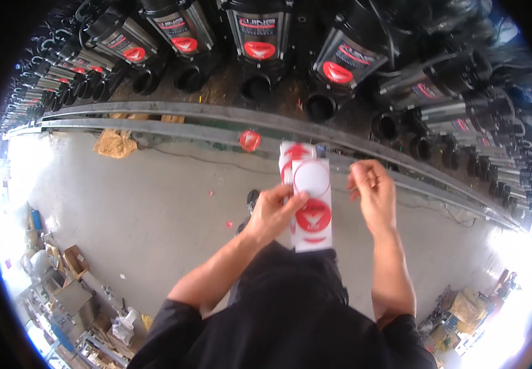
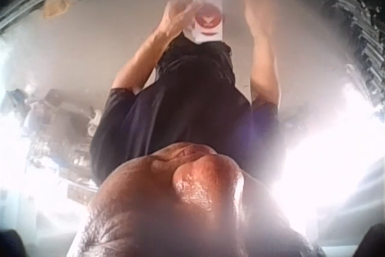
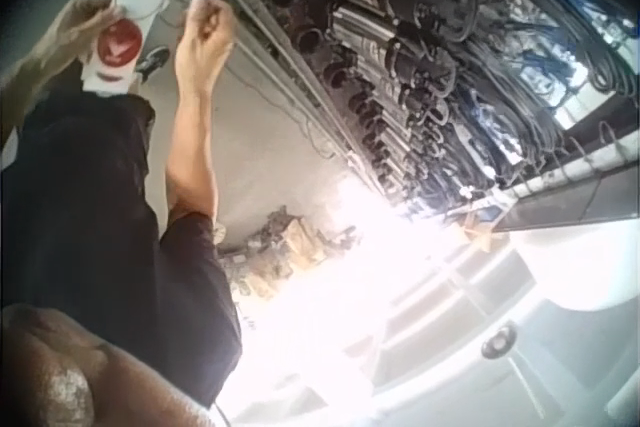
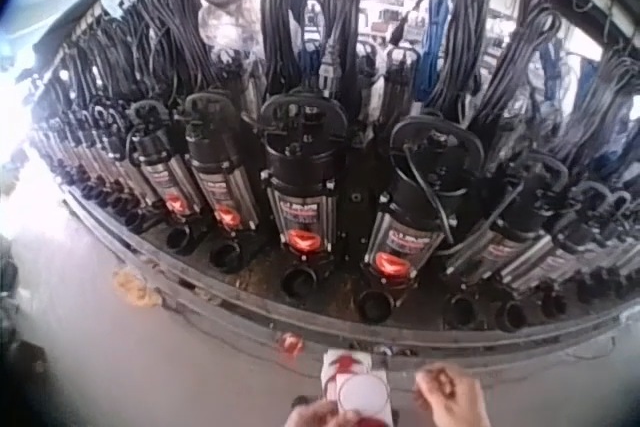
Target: The person peels circular stickers from a sheet by hand and applies them to the circular centers of black metal pump housings lined up on a rack.
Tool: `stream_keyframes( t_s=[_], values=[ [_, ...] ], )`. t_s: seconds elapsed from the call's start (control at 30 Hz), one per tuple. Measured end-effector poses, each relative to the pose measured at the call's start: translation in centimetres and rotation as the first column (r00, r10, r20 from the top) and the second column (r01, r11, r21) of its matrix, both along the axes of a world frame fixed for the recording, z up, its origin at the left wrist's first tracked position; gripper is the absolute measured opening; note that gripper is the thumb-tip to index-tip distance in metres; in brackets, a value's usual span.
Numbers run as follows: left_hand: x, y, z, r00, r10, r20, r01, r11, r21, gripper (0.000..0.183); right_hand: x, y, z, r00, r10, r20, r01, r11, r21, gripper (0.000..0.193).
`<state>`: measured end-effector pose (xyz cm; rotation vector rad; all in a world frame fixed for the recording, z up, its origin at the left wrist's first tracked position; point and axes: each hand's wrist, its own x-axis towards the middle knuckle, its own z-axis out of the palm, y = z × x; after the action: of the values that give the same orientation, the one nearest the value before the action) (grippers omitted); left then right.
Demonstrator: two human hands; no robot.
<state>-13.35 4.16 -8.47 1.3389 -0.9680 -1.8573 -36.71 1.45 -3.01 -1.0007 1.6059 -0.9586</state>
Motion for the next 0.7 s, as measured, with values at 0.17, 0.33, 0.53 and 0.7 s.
stream_keyframes(
  t_s=[0.17, 0.33, 0.53, 0.7],
  values=[
    [-2.7, 0.5, 3.2, 0.995, 0.045, -0.089, -0.052, 0.996, -0.079, 0.026, 1.6, 7.6, 1.1, 0.999, 0.029, 0.025, -0.026, 0.994, -0.104, 0.02],
    [-5.2, 2.2, 4.5, 0.994, 0.058, -0.095, -0.07, 0.989, -0.132, 0.021, -0.7, 10.2, 2.8, 0.991, -0.003, -0.134, -0.028, 0.973, -0.228, 0.02],
    [-8.6, 3.0, 6.9, 0.984, 0.041, -0.172, -0.064, 0.99, -0.129, 0.02, -3.9, 12.2, 7.4, 0.996, 0.079, 0.046, -0.057, 0.93, -0.362, 0.036],
    [-11.1, 4.4, 8.6, 0.984, 0.009, -0.175, -0.039, 0.984, -0.172, 0.018, -6.6, 13.7, 8.0, 0.976, 0.217, 0.002, -0.207, 0.931, -0.301, 0.051]
  ],
)
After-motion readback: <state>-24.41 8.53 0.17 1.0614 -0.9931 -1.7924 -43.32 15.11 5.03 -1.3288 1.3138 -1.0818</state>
